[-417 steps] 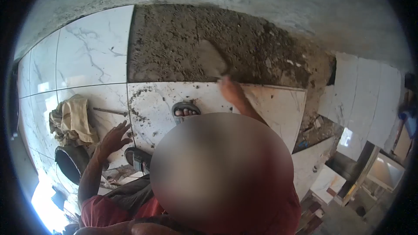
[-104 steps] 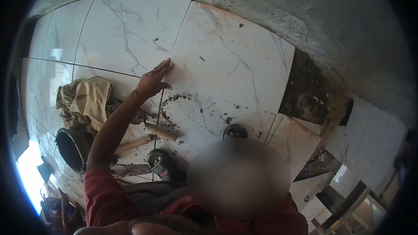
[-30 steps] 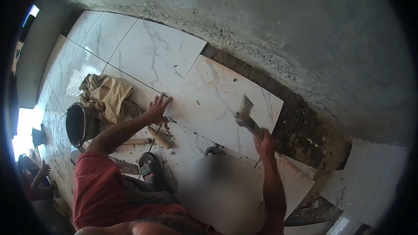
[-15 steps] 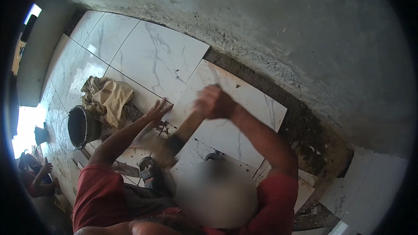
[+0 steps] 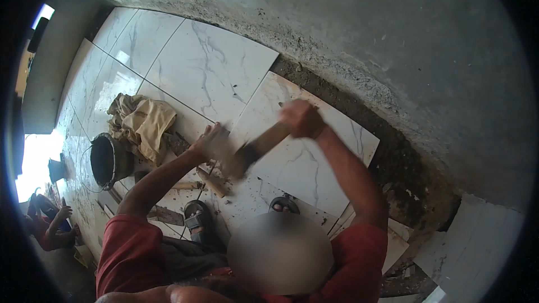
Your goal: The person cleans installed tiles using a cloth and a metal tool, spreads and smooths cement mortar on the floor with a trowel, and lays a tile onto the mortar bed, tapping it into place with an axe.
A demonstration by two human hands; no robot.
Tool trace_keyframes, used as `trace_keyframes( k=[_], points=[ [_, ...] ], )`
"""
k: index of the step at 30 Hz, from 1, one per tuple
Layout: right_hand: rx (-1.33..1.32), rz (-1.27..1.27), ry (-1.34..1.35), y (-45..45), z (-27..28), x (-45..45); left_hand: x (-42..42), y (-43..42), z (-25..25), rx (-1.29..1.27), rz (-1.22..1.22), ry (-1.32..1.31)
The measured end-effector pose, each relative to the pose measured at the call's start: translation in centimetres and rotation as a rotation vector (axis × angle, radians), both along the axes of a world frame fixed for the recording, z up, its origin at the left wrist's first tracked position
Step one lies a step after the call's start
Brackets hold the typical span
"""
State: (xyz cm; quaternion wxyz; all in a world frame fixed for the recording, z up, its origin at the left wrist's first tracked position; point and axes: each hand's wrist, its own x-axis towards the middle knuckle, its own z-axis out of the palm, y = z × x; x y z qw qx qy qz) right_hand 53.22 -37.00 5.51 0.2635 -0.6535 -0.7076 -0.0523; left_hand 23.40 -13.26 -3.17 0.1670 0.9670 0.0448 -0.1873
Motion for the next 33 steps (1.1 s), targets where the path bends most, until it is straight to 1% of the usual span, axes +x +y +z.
trace_keyframes(
  k=[1, 2, 3, 5, 6, 7, 8, 9, 11, 12, 13, 14, 15, 16, 17, 19, 21, 22, 23, 25, 27, 28, 32, 33],
  points=[
    [-0.141, -0.116, 0.004, -1.6, -3.8, 3.5, 0.0, -0.1, 0.7, 0.015, 0.024, 0.076],
    [-0.370, -0.508, 0.157, -2.6, -5.2, 6.0, 0.1, -0.3, 1.0, 0.004, 0.038, 0.084],
    [-0.592, -0.901, 0.309, -2.4, -4.2, 6.8, 0.1, -0.3, 0.9, 0.005, 0.045, 0.076],
    [-0.585, -0.854, 0.270, -1.9, -3.9, 6.4, 0.0, -0.2, 0.6, 0.006, 0.044, 0.065],
    [-0.579, -0.814, 0.242, -1.4, -2.7, 5.0, -0.3, -0.2, 0.7, 0.008, 0.041, 0.075],
    [-0.575, -0.814, 0.244, -0.7, -0.3, 3.2, -0.1, -0.2, 0.7, 0.011, 0.046, 0.091],
    [-0.412, -0.540, 0.228, -0.2, 2.5, 0.8, 0.1, -0.2, 0.6, 0.010, 0.056, 0.108],
    [-0.258, -0.266, 0.221, 0.2, 3.6, -1.2, -0.5, -0.2, -0.2, 0.003, 0.059, 0.120],
    [0.072, 0.020, 0.082, 1.9, 2.3, -1.6, -1.4, 0.9, -4.1, -0.104, -0.020, -0.117],
    [0.177, 0.071, 0.024, 1.9, 1.8, -0.3, -1.3, 1.3, -4.7, -0.094, -0.032, -0.114],
    [0.004, -0.027, 0.026, 0.5, -1.1, 2.3, -1.2, 1.5, -5.2, -0.085, -0.043, -0.112],
    [-0.458, -0.390, 0.212, -1.3, -3.2, 4.7, -0.5, 0.5, -1.1, -0.056, 0.010, -0.002],
    [-0.664, -0.674, 0.408, -2.7, -5.8, 7.4, 0.1, -0.3, 1.3, -0.030, 0.068, 0.104],
    [-0.877, -0.961, 0.442, -2.1, -3.8, 7.7, 0.4, -0.3, 1.4, -0.028, 0.076, 0.094],
    [-0.875, -0.955, 0.433, -1.5, -2.4, 7.4, 0.6, -0.3, 1.3, -0.016, 0.074, 0.082],
    [-0.725, -0.804, 0.324, -1.7, -1.6, 4.8, 0.1, -0.4, 1.2, 0.003, 0.050, 0.090],
    [-0.436, -0.509, 0.200, -1.7, -1.1, 1.8, 0.8, 0.1, 1.4, 0.005, 0.043, 0.090],
    [-0.334, -0.389, 0.218, -1.0, 0.3, 0.4, 0.2, -0.3, 1.3, -0.005, 0.038, 0.102],
    [-0.217, -0.277, 0.210, -0.4, -1.1, 0.5, -0.2, -0.5, 1.1, -0.009, 0.035, 0.112],
    [-0.229, -0.186, 0.180, -0.7, -3.0, 2.8, 0.1, -0.2, 0.7, -0.008, 0.041, 0.099],
    [-0.524, -0.632, 0.290, -1.7, -6.7, 6.2, -0.2, -0.3, 0.3, 0.003, 0.039, 0.099],
    [-0.802, -0.871, 0.358, -1.1, -5.7, 7.4, -0.1, -0.4, 0.4, 0.004, 0.042, 0.098],
    [-0.745, -0.824, 0.322, -0.9, -2.6, 5.3, 0.0, -0.1, -0.1, 0.033, 0.042, 0.108],
    [-0.633, -0.709, 0.296, -0.8, -1.0, 3.8, 0.5, 0.2, 0.3, 0.033, 0.049, 0.106]
  ],
)
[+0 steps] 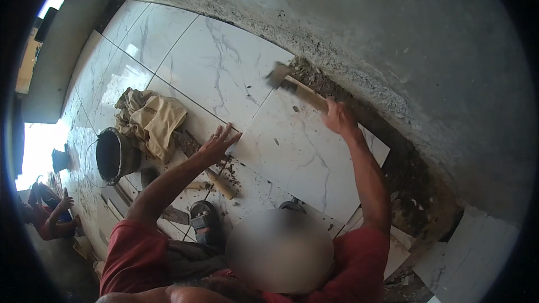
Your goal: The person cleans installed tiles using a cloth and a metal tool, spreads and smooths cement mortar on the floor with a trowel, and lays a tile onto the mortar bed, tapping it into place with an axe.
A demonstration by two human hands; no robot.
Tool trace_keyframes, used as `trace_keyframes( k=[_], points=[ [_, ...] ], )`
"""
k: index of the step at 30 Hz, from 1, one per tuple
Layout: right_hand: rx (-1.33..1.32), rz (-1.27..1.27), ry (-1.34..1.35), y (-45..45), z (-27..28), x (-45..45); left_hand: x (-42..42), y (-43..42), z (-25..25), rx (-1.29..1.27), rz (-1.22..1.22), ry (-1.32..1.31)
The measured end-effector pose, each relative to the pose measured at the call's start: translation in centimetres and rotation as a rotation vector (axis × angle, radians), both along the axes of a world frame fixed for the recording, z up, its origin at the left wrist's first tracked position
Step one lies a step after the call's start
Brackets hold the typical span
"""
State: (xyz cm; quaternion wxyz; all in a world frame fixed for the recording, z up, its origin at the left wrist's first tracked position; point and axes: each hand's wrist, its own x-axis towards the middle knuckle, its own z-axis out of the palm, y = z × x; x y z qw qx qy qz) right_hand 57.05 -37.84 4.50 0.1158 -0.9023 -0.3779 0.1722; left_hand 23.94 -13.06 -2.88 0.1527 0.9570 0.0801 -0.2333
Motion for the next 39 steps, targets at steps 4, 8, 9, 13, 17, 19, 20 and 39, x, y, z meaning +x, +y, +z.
trace_keyframes(
  k=[4, 8, 9, 13, 17, 19, 20, 39],
  points=[
    [0.243, 0.266, -0.042, 0.2, -3.0, 0.6, -0.1, -0.6, 1.2, -0.016, -0.012, 0.010],
    [-0.115, -0.081, 0.017, 0.7, -5.4, 4.3, -0.4, -0.7, 0.1, 0.004, -0.016, -0.011],
    [-0.113, -0.079, 0.021, 0.8, -4.3, 3.4, -0.5, -0.6, 0.0, 0.010, -0.004, -0.001],
    [0.023, 0.090, 0.066, 0.5, -2.6, 1.4, -1.0, -1.0, -0.3, 0.020, -0.008, 0.004],
    [-0.088, -0.189, 0.070, 0.4, -7.8, 5.3, -0.2, -0.9, 0.6, -0.042, 0.017, -0.017],
    [-0.133, -0.161, 0.073, 0.5, -5.9, 4.6, -0.6, -0.5, 0.4, -0.021, 0.006, -0.004],
    [-0.186, -0.121, 0.070, 0.6, -4.5, 4.2, -0.7, -0.5, 0.2, -0.012, 0.007, -0.001],
    [-0.164, -0.146, 0.135, 1.4, -4.2, 6.1, 0.0, -0.9, 1.0, -0.017, 0.012, 0.039]
  ],
)
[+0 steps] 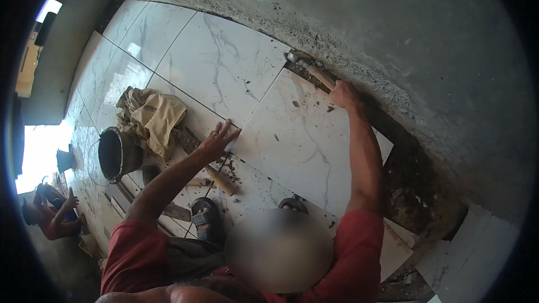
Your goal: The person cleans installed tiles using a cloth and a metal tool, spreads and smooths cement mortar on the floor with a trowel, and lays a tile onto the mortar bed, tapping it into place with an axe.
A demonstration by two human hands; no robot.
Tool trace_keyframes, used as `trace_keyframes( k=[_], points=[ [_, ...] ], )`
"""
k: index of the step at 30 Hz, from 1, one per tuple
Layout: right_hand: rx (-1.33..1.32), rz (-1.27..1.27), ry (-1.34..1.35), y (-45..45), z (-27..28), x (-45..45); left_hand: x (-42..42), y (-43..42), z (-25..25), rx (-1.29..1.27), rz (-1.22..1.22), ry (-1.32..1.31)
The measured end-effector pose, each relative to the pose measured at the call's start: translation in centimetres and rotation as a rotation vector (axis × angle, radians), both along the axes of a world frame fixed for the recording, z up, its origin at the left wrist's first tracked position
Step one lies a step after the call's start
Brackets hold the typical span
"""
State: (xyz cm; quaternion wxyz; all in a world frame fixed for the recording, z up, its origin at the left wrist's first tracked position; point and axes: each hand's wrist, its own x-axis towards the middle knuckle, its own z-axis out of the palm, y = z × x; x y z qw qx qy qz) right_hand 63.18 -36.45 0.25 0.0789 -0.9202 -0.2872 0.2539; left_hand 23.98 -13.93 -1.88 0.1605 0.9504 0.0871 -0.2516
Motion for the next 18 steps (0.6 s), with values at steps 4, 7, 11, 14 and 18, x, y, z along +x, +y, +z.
trace_keyframes(
  k=[4, 7, 11, 14, 18],
  points=[
    [0.174, 0.097, -0.107, -1.0, -0.7, -1.6, 0.2, 0.1, -0.2, 0.071, -0.026, -0.001],
    [0.214, 0.118, 0.014, -0.8, -1.7, -0.7, 0.2, 0.1, 0.4, -0.012, 0.015, -0.003],
    [0.026, 0.094, -0.107, -1.2, 0.5, -1.8, 0.1, 0.2, 0.2, -0.001, 0.005, 0.005],
    [0.329, 0.382, -0.191, -2.0, 4.6, -6.6, 0.3, 0.1, 0.5, -0.012, 0.011, 0.013],
    [0.827, 0.896, -0.414, -1.8, 5.1, -8.1, -0.4, 0.2, -1.0, 0.007, -0.020, -0.016]
  ],
)
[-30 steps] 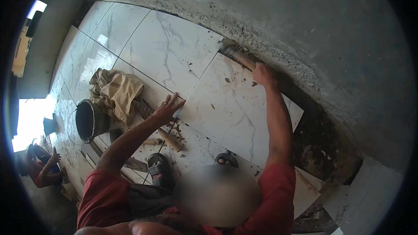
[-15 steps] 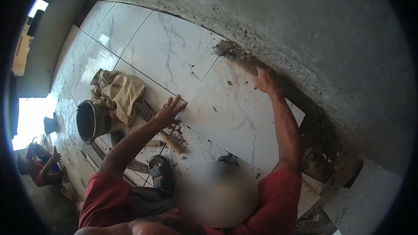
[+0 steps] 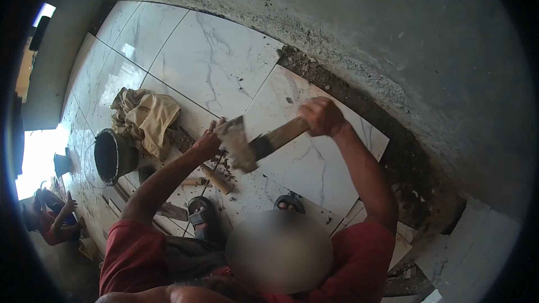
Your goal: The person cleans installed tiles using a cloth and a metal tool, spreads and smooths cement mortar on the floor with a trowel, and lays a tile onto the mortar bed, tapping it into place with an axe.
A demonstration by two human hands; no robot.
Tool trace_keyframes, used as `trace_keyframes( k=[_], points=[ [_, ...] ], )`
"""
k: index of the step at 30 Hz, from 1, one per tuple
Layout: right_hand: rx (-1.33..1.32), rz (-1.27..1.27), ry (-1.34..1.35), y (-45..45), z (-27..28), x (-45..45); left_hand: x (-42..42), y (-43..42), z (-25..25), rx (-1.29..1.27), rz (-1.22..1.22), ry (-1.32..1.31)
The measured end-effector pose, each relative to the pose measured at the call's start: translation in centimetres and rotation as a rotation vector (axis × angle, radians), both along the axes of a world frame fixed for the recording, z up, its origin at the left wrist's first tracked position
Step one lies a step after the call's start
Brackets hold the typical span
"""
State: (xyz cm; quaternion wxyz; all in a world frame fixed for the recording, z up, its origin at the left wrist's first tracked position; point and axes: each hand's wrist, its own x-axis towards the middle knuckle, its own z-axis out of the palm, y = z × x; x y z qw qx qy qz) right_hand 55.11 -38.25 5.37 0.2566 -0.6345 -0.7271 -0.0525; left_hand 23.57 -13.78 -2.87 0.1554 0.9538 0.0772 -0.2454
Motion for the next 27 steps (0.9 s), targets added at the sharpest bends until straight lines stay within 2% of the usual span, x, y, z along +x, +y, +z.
trace_keyframes(
  k=[1, 2, 3, 4, 6, 7, 9, 11, 12, 13, 15, 18, 19, 21, 23, 25, 27],
  points=[
    [-0.062, -0.085, 0.000, -1.4, -2.9, 2.4, 0.0, 0.0, 0.1, 0.005, 0.013, -0.008],
    [-0.348, -0.444, 0.023, -2.7, -4.8, 5.2, 0.1, 0.0, 0.4, 0.004, 0.016, -0.011],
    [-0.636, -0.801, 0.044, -2.5, -3.7, 5.9, 0.2, -0.1, 0.8, -0.007, 0.019, 0.003],
    [-0.637, -0.795, 0.037, -2.3, -3.0, 5.8, 0.3, -0.2, 1.1, -0.017, 0.024, 0.013],
    [-0.695, -0.950, 0.066, -1.0, -1.0, 4.4, 0.0, 0.0, 0.4, -0.009, 0.020, 0.001],
    [-0.693, -0.947, 0.068, -0.7, -0.7, 3.2, 0.0, 0.0, 0.3, -0.006, 0.016, -0.009],
    [-0.436, -0.494, 0.127, -0.9, -0.4, 0.4, 0.5, 0.4, 0.5, -0.013, 0.016, -0.002],
    [-0.248, -0.156, 0.079, 0.3, 1.2, -1.5, 0.1, 0.1, 0.6, -0.032, 0.017, 0.018],
    [-0.251, -0.081, -0.001, 0.2, 0.5, -0.7, 0.2, 0.2, 0.5, -0.029, 0.015, 0.008],
    [-0.256, -0.084, 0.002, -0.3, -0.1, 1.1, 0.1, 0.2, 0.6, -0.028, 0.015, -0.002],
    [-0.758, -0.798, 0.104, -1.2, -0.4, 4.5, 0.0, 0.0, 0.8, -0.043, 0.029, -0.001],
    [-0.811, -0.938, -0.026, -0.8, -1.1, 4.9, 0.2, 0.3, 0.6, -0.016, 0.021, -0.016],
    [-0.816, -0.939, -0.022, -0.7, -0.3, 3.4, 0.2, 0.1, 0.7, -0.009, 0.031, 0.003],
    [-0.689, -0.565, 0.059, -0.9, 1.1, 0.2, 0.5, 0.0, 0.7, -0.007, 0.035, 0.021],
    [-0.418, -0.203, 0.031, -0.6, 0.5, -0.6, 0.2, 0.1, 0.7, -0.006, 0.016, 0.019],
    [-0.329, -0.157, 0.016, -1.1, -2.6, 2.7, 0.5, 0.1, 1.1, -0.015, 0.020, 0.028],
    [-0.777, -0.955, 0.107, -1.2, -2.6, 6.1, 0.4, -0.2, 1.1, -0.026, 0.030, 0.031]
  ],
)
